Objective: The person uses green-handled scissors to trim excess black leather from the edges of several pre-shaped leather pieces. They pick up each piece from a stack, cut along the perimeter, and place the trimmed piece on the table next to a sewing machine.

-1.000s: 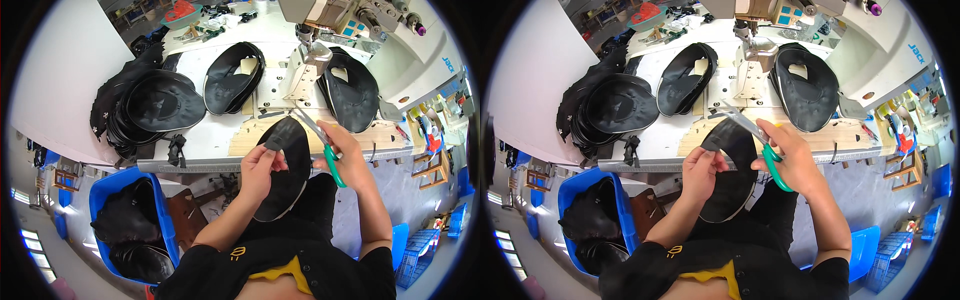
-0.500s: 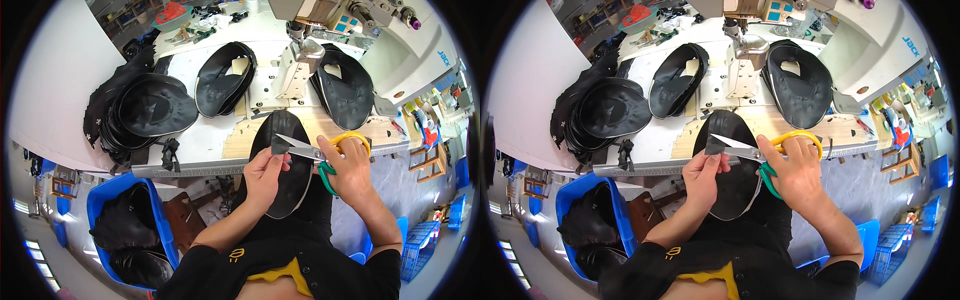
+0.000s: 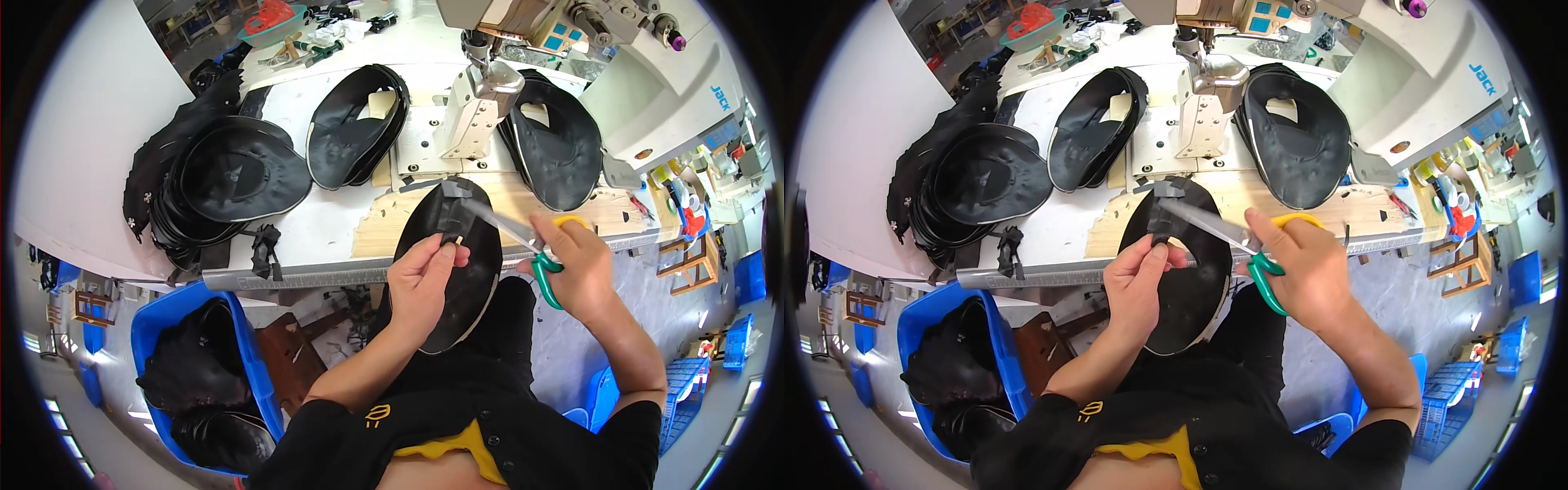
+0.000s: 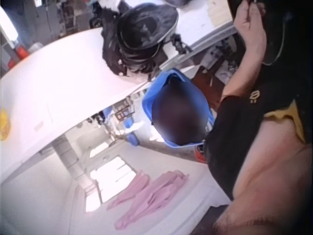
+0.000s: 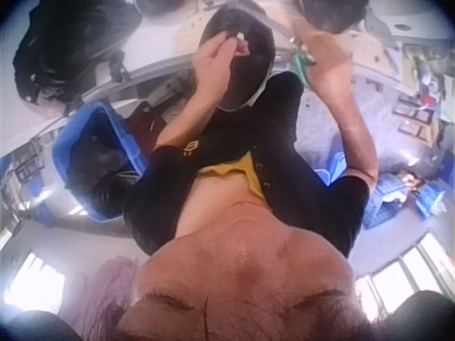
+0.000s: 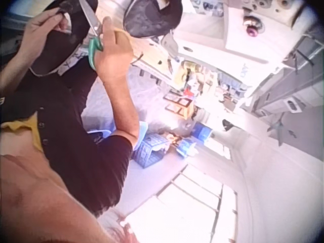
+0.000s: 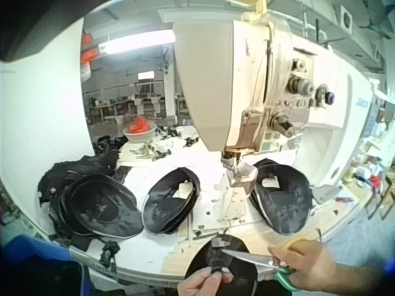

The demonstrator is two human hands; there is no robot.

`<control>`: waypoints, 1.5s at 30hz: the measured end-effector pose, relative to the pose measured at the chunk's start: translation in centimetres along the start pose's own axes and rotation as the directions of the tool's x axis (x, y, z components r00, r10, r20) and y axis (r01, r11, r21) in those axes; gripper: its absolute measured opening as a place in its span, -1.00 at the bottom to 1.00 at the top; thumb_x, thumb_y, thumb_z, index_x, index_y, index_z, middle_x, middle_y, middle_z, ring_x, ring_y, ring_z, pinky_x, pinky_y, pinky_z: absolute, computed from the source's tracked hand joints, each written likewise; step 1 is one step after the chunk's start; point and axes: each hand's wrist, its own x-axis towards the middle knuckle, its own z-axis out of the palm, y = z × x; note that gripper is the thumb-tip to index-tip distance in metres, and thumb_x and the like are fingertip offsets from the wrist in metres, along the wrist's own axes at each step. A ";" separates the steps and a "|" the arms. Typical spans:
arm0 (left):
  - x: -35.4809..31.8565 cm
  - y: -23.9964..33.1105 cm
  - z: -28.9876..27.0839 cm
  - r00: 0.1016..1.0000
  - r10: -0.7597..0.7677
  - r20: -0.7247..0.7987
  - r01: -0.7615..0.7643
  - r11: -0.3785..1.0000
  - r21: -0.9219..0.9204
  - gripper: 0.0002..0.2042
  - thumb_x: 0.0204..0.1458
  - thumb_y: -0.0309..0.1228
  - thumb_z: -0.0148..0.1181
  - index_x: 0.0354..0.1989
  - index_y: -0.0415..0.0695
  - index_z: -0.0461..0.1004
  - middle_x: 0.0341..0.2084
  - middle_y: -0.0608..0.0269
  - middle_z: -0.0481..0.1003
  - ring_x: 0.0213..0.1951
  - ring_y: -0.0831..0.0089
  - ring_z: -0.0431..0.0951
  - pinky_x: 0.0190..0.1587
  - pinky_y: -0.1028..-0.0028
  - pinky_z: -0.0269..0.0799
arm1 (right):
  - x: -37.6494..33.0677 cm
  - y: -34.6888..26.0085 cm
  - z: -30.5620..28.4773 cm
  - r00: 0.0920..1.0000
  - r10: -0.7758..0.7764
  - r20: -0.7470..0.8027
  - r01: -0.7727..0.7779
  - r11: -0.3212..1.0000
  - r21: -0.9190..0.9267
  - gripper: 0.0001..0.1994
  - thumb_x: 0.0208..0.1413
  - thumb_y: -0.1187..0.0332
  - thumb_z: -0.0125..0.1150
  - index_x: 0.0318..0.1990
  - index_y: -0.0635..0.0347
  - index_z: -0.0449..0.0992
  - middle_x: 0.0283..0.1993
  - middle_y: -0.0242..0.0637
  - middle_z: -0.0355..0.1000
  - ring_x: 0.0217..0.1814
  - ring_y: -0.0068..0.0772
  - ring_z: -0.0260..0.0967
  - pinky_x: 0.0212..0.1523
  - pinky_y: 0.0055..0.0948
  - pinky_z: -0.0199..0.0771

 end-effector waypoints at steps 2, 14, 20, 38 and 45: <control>0.0 -0.3 -0.1 1.000 0.012 0.017 -0.011 0.999 -0.038 -0.83 0.12 -0.54 0.01 -0.18 -0.37 0.44 -0.36 0.15 0.51 -0.34 0.51 0.50 -0.23 0.55 0.42 | 0.0 -0.2 1.2 0.981 0.183 -0.065 -0.163 0.957 0.240 -0.40 -0.29 0.42 0.43 0.03 0.23 0.37 -0.30 -0.21 0.36 -0.33 -0.28 0.35 -0.29 -0.38 0.37; -0.2 2.8 -3.2 0.973 0.194 0.128 -0.216 0.958 0.189 -0.81 0.14 -0.37 0.03 -0.23 -0.27 0.40 -0.44 0.22 0.45 -0.41 0.53 0.45 -0.33 0.57 0.34 | 2.2 -2.5 6.7 0.902 0.418 0.106 -0.278 0.375 0.885 -0.44 -0.12 0.73 -0.01 0.13 0.20 0.21 -0.16 -0.40 0.32 -0.20 -0.68 0.25 -0.20 -0.67 0.23; 5.0 3.5 -4.4 0.997 0.067 -0.038 -0.058 0.975 0.216 -0.72 0.12 -0.43 0.05 -0.02 -0.25 0.31 -0.19 0.28 0.39 -0.38 0.63 0.40 -0.37 0.65 0.32 | 1.8 -3.7 8.1 0.923 0.379 0.066 -0.215 0.366 0.906 -0.43 -0.19 0.69 0.04 0.11 0.21 0.24 -0.07 -0.39 0.27 -0.03 -0.62 0.17 0.01 -0.58 0.14; 9.4 0.5 -6.7 0.984 0.160 0.073 -0.143 0.481 0.865 -0.88 -0.10 -0.50 0.20 -0.40 -0.26 0.46 -0.43 0.15 0.41 -0.41 0.28 0.45 -0.36 0.42 0.35 | -6.0 -0.8 6.1 0.821 0.569 0.054 -0.310 0.365 0.878 -0.44 -0.27 0.60 0.13 0.05 0.24 0.32 -0.05 -0.35 0.31 0.01 -0.49 0.22 0.06 -0.46 0.17; 4.6 7.5 -16.7 0.770 0.635 0.060 -0.105 0.034 0.994 -0.95 -0.14 -0.55 0.18 -0.48 -0.18 0.45 -0.44 0.16 0.44 -0.38 0.21 0.44 -0.33 0.31 0.38 | -6.2 -0.7 5.0 0.822 0.566 0.067 -0.288 0.311 0.906 -0.42 -0.29 0.63 0.06 0.07 0.27 0.30 0.00 -0.30 0.29 0.03 -0.44 0.25 0.06 -0.45 0.20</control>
